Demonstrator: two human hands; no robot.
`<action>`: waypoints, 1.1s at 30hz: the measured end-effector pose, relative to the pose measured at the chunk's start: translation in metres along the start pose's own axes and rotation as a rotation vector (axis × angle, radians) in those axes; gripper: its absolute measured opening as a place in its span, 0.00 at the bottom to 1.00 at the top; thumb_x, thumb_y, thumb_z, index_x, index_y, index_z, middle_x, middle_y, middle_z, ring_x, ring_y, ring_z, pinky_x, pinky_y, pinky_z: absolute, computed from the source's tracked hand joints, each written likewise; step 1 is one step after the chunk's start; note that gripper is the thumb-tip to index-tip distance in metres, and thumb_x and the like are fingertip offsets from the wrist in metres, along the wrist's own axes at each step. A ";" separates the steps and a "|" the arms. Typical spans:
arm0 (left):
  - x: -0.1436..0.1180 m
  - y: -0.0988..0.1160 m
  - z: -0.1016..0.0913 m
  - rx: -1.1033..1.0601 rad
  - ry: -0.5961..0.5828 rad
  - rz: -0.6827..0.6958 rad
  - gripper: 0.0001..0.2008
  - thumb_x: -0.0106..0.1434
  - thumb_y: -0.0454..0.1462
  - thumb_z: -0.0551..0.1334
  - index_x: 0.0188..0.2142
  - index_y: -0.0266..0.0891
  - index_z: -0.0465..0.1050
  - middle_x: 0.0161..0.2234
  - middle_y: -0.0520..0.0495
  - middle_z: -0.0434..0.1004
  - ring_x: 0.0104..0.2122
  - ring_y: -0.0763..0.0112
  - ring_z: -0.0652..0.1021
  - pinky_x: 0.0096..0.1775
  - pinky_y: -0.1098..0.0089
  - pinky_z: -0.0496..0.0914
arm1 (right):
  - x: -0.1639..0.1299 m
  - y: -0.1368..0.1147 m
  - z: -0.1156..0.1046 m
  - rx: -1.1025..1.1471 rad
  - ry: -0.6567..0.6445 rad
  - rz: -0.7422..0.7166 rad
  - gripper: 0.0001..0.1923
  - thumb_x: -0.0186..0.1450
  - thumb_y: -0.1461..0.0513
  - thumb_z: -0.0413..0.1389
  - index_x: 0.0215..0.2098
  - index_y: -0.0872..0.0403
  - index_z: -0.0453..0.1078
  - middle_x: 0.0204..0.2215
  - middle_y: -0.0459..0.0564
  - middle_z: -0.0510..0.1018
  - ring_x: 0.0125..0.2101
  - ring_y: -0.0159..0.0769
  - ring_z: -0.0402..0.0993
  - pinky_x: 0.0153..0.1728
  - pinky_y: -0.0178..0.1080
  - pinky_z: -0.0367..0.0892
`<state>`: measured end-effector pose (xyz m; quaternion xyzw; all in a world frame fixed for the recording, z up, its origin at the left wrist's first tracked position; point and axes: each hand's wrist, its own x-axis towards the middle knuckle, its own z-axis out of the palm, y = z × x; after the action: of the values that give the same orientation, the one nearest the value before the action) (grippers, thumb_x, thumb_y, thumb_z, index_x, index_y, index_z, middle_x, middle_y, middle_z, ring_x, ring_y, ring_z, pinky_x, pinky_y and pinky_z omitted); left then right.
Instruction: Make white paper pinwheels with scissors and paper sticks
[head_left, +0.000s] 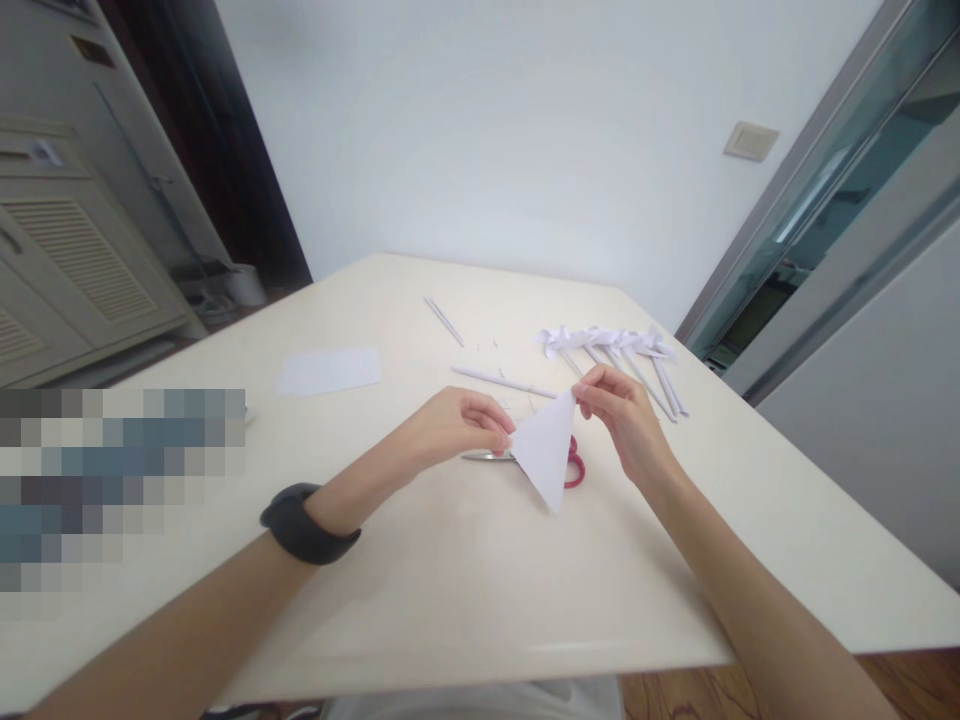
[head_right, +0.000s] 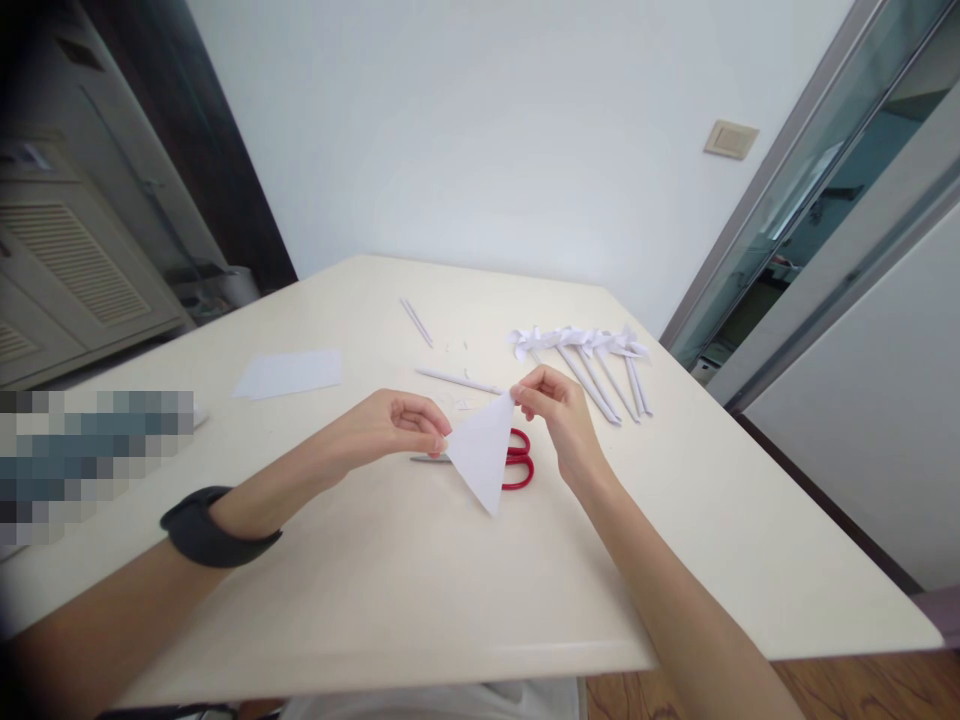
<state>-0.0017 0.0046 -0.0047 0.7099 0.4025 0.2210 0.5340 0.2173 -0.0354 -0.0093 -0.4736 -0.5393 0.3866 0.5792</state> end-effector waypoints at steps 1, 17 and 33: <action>0.000 0.001 0.000 0.002 -0.001 0.000 0.08 0.48 0.37 0.64 0.30 0.39 0.75 0.27 0.48 0.78 0.32 0.65 0.78 0.38 0.67 0.69 | 0.000 0.000 0.000 0.003 -0.005 0.007 0.05 0.56 0.62 0.57 0.23 0.54 0.66 0.21 0.42 0.66 0.24 0.28 0.59 0.28 0.35 0.56; -0.002 0.004 -0.004 -0.045 -0.028 0.034 0.08 0.50 0.38 0.65 0.32 0.40 0.75 0.27 0.51 0.77 0.32 0.68 0.76 0.37 0.70 0.66 | 0.000 0.000 0.001 -0.037 -0.103 0.032 0.09 0.60 0.57 0.56 0.27 0.54 0.68 0.24 0.44 0.69 0.25 0.29 0.62 0.29 0.34 0.58; -0.004 0.007 -0.005 -0.042 -0.025 0.037 0.08 0.51 0.36 0.63 0.32 0.39 0.74 0.26 0.51 0.75 0.32 0.70 0.73 0.37 0.70 0.64 | -0.001 -0.004 0.001 -0.047 -0.189 0.050 0.10 0.60 0.58 0.58 0.25 0.54 0.65 0.21 0.41 0.66 0.25 0.28 0.61 0.29 0.34 0.57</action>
<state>-0.0051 0.0034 0.0039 0.7085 0.3779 0.2302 0.5498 0.2164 -0.0371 -0.0057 -0.4617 -0.5884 0.4311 0.5047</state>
